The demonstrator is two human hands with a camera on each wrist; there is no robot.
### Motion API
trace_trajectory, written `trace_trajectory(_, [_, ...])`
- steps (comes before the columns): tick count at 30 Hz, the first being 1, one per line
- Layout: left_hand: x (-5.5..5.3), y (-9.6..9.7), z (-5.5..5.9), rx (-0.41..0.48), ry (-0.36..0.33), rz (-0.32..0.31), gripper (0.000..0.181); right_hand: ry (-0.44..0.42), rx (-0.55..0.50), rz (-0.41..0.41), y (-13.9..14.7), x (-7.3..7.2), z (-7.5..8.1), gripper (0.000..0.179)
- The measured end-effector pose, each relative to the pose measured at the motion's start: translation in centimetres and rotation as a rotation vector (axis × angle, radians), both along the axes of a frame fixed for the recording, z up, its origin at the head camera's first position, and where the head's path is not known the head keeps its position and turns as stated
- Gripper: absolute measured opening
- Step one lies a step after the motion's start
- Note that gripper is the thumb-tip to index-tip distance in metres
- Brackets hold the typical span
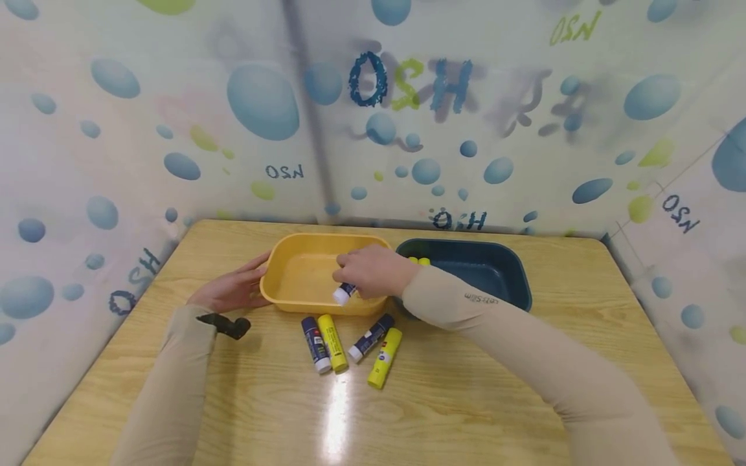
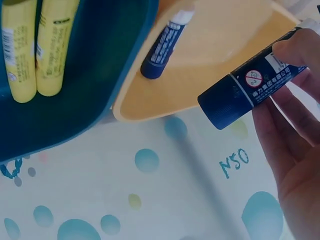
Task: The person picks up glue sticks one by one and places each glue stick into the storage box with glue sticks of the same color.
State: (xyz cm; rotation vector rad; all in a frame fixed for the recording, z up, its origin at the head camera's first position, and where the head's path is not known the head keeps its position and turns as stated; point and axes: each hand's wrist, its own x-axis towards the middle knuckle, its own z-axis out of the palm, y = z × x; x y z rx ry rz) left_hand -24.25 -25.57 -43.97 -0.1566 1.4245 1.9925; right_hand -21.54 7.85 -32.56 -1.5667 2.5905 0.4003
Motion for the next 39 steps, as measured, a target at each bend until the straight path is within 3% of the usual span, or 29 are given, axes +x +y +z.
trace_trajectory(8, [0.1, 0.2, 0.1, -0.004, 0.006, 0.001, 0.058, 0.007, 0.013, -0.014, -1.6, -2.0, -0.9, 0.026])
trace_trajectory(13, [0.0, 0.2, -0.1, 0.015, 0.011, -0.013, 0.058, 0.041, 0.054, 0.003, -2.4, -2.8, -1.7, 0.025])
trace_trajectory(19, [0.0, 0.3, 0.0, 0.017, -0.006, -0.004, 0.057, 0.022, 0.102, 0.005, -3.3, -3.6, -2.8, 0.025])
trace_trajectory(33, [0.1, 0.2, 0.1, -0.001, 0.0, -0.002, 0.057, -0.008, 0.256, 0.061, -4.8, -4.5, -4.7, 0.02])
trace_trajectory(39, [0.2, 0.3, 0.2, -0.011, -0.001, 0.004, 0.057, -0.021, 0.239, 0.033, -5.1, -4.6, -5.2, 0.014])
